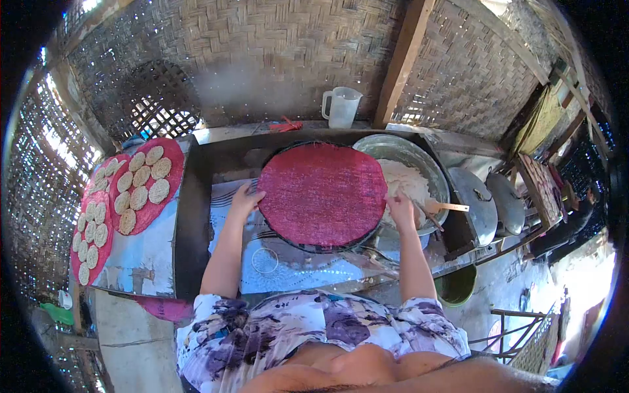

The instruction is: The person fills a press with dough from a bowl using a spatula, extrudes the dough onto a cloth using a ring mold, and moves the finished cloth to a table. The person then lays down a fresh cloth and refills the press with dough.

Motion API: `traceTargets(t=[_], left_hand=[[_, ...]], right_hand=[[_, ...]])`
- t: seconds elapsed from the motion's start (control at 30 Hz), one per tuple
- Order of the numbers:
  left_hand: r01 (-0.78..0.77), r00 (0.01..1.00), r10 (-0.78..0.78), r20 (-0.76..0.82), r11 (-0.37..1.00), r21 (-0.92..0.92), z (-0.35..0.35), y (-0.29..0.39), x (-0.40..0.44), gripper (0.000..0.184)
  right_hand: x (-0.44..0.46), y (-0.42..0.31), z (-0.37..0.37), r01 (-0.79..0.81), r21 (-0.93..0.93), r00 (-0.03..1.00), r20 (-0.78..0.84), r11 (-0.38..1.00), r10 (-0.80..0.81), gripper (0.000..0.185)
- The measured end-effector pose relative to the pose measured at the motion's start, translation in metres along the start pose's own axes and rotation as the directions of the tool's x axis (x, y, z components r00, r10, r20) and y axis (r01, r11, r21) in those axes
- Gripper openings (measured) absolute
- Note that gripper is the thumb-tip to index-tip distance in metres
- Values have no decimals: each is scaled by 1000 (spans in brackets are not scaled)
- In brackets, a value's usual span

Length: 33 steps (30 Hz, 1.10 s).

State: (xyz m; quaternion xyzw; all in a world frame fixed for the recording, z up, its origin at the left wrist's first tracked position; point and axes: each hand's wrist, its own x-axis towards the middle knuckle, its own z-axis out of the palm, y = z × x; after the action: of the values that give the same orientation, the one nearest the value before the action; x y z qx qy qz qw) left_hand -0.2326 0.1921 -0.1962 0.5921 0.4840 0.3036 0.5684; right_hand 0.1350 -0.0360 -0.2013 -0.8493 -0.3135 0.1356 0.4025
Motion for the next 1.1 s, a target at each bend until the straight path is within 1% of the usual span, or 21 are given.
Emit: traceTargets(t=[0.03, 0.07, 0.13, 0.2, 0.23, 0.3, 0.4, 0.5, 0.53, 0.6, 0.63, 0.7, 0.73, 0.8, 0.83, 0.9, 0.93, 0.97, 1.0, 1.07, 1.1], left_hand=[[108, 994, -105, 31, 988, -113, 2, 7, -16, 74], [96, 995, -91, 35, 984, -150, 3, 4, -19, 73], [62, 998, -56, 35, 971, -229, 2, -6, -19, 73], [-85, 995, 69, -67, 955, -284, -3, -20, -13, 72], [-165, 984, 133, -122, 938, -306, -5, -21, -12, 71], [-190, 977, 136, -166, 909, -371, -10, -19, -9, 71], [-171, 974, 94, -204, 901, -400, -16, -14, -7, 72], [-123, 978, 38, -204, 899, -421, -19, -18, 7, 72], [-102, 980, 15, -199, 894, -435, -19, -22, 9, 73], [-50, 984, -21, -175, 918, -393, -20, -25, 8, 68], [-26, 986, -38, -163, 927, -373, -19, -24, 6, 65], [-19, 991, -47, -124, 876, -482, -15, -17, -6, 57], [-12, 993, -51, -103, 846, -533, -12, -14, -14, 53], [26, 1000, -6, 31, 715, -699, -7, -24, -20, 47], [58, 995, 24, 96, 639, -767, -4, -29, -22, 44], [129, 986, 15, 166, 561, -818, 3, -40, -21, 43], [166, 979, 12, 201, 520, -838, 8, -37, -25, 43], [151, 975, 62, 216, 531, -834, 11, -34, -28, 41], [169, 973, 57, 226, 492, -854, 13, -31, -29, 42], [203, 969, 49, 244, 411, -888, 14, -28, -28, 43], [216, 969, 23, 246, 403, -889, 13, -30, -26, 42]], right_hand=[[-19, -11, 0, -97, 191, 993, 78, 977, 84, 43], [-31, -17, 2, -203, 365, 974, 170, 908, 149, 42], [-32, -21, 10, -161, 421, 979, 183, 893, 90, 40], [-30, -31, 14, -96, 450, 984, 175, 888, 18, 39], [-22, -32, 21, -24, 454, 991, 131, 891, -39, 39], [-2, -33, 37, 117, 456, 988, 38, 882, -151, 39], [5, -65, 41, -47, 597, 986, 156, 800, -58, 39], [54, -35, 74, 88, 376, 985, 105, 922, -137, 37], [54, -32, 76, 51, 388, 979, 162, 920, -122, 34], [57, -29, 78, -19, 407, 958, 269, 913, -100, 28], [58, -28, 78, -26, 416, 958, 270, 909, -96, 27], [56, -24, 76, -34, 434, 959, 267, 900, -92, 25], [50, -27, 72, -54, 472, 960, 268, 880, -84, 24], [33, -32, 62, -98, 549, 961, 269, 830, -64, 23], [26, -31, 64, -153, 585, 946, 319, 797, -52, 27], [10, -33, 70, -268, 641, 908, 418, 719, -34, 36], [-3, -46, 69, -329, 663, 898, 439, 673, 6, 36], [-18, -59, 66, -386, 680, 886, 462, 623, 45, 37], [-26, -67, 65, -440, 695, 871, 485, 569, 81, 37], [-24, -58, 74, -479, 751, 860, 504, 455, 74, 35], [-24, -57, 77, -496, 773, 855, 514, 395, 69, 33]])
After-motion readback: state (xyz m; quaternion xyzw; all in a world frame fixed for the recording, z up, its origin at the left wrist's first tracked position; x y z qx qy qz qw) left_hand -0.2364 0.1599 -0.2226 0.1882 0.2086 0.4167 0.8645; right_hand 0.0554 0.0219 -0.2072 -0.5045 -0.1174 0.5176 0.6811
